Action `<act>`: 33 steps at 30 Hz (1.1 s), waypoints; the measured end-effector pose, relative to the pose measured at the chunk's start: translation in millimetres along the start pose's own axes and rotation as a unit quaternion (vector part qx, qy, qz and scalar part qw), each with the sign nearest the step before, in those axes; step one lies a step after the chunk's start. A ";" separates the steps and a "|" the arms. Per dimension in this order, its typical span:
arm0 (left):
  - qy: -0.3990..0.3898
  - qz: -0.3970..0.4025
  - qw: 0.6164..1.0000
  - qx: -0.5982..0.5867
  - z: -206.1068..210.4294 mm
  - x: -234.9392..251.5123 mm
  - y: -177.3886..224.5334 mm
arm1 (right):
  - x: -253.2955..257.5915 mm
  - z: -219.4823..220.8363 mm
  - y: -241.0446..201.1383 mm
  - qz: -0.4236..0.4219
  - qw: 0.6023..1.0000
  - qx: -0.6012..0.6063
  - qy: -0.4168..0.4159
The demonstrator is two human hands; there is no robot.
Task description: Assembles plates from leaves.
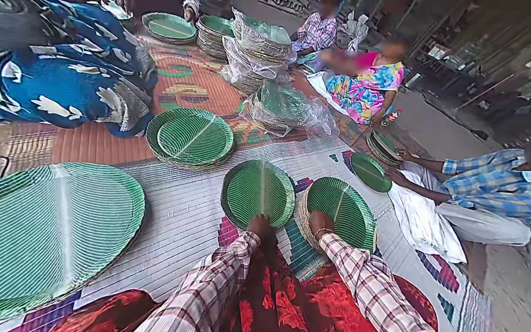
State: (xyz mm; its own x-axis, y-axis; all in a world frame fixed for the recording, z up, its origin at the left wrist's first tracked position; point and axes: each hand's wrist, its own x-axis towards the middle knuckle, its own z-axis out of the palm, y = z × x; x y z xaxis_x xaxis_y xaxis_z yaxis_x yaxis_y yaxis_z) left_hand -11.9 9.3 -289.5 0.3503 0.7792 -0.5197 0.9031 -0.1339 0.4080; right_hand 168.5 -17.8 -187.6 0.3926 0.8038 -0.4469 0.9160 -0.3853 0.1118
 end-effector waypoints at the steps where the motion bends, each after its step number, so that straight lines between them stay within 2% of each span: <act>1: -0.013 0.002 1.000 -0.018 -0.7 0.3 1.3 | -0.2 -0.7 1.6 -0.001 1.000 0.009 0.009; 5: -0.050 0.051 0.986 -0.149 -25.4 13.9 -14.1 | -8.0 -5.2 1.1 -0.058 0.992 0.049 0.100; 8: 0.104 0.052 0.950 -0.291 -58.2 21.6 -32.4 | -16.3 -2.7 -17.8 -0.171 0.960 0.051 0.217; 10: 0.249 0.038 0.893 -0.373 -88.9 17.3 -41.1 | -14.0 12.0 -34.3 -0.279 0.901 0.076 0.324; 11: 0.313 0.032 0.863 -0.395 -103.3 15.1 -45.1 | -12.3 19.2 -43.4 -0.322 0.877 0.086 0.346; 13: 0.404 0.023 0.827 -0.390 -120.2 13.3 -54.7 | -13.3 31.7 -61.9 -0.372 0.868 0.081 0.318; 15: 0.439 0.022 0.832 -0.338 -121.6 14.6 -62.9 | -19.7 34.8 -79.3 -0.370 0.906 0.038 0.203; 17: 0.403 0.015 0.876 -0.263 -111.0 14.6 -65.5 | -24.4 28.8 -92.1 -0.348 0.936 -0.005 0.059; 18: 0.353 0.008 0.908 -0.225 -102.1 14.3 -64.3 | -24.8 27.4 -93.3 -0.350 0.936 -0.004 0.035; 20: 0.242 0.006 0.956 -0.166 -78.4 17.7 -60.3 | -21.6 23.5 -86.3 -0.349 0.935 0.022 0.052; 22: 0.162 0.001 0.980 -0.112 -52.4 18.7 -53.4 | -17.2 8.8 -71.2 -0.301 0.948 0.057 0.084; 25: 0.109 -0.008 0.993 -0.052 -32.2 13.9 -40.7 | -4.6 -19.3 -42.3 -0.152 0.981 0.059 0.105; 28: 0.080 -0.019 0.996 -0.029 -35.1 8.3 -29.8 | 11.8 -24.0 -20.3 -0.019 0.997 0.056 0.045; 31: 0.063 -0.029 0.998 -0.012 -35.6 7.7 -22.9 | 20.5 -11.7 -15.5 0.024 0.999 0.028 -0.016; 33: 0.060 -0.033 0.998 0.003 -33.5 7.7 -20.9 | 16.3 -9.8 -19.7 0.032 0.999 0.010 -0.011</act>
State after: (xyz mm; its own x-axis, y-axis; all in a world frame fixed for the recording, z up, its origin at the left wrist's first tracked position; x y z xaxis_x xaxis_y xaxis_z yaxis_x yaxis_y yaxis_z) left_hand -36.4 38.7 -276.9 0.2578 0.8540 -0.4520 0.9248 -0.0827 0.3713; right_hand 157.7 7.4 -188.5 0.4480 0.7669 -0.4595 0.8872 -0.4447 0.1227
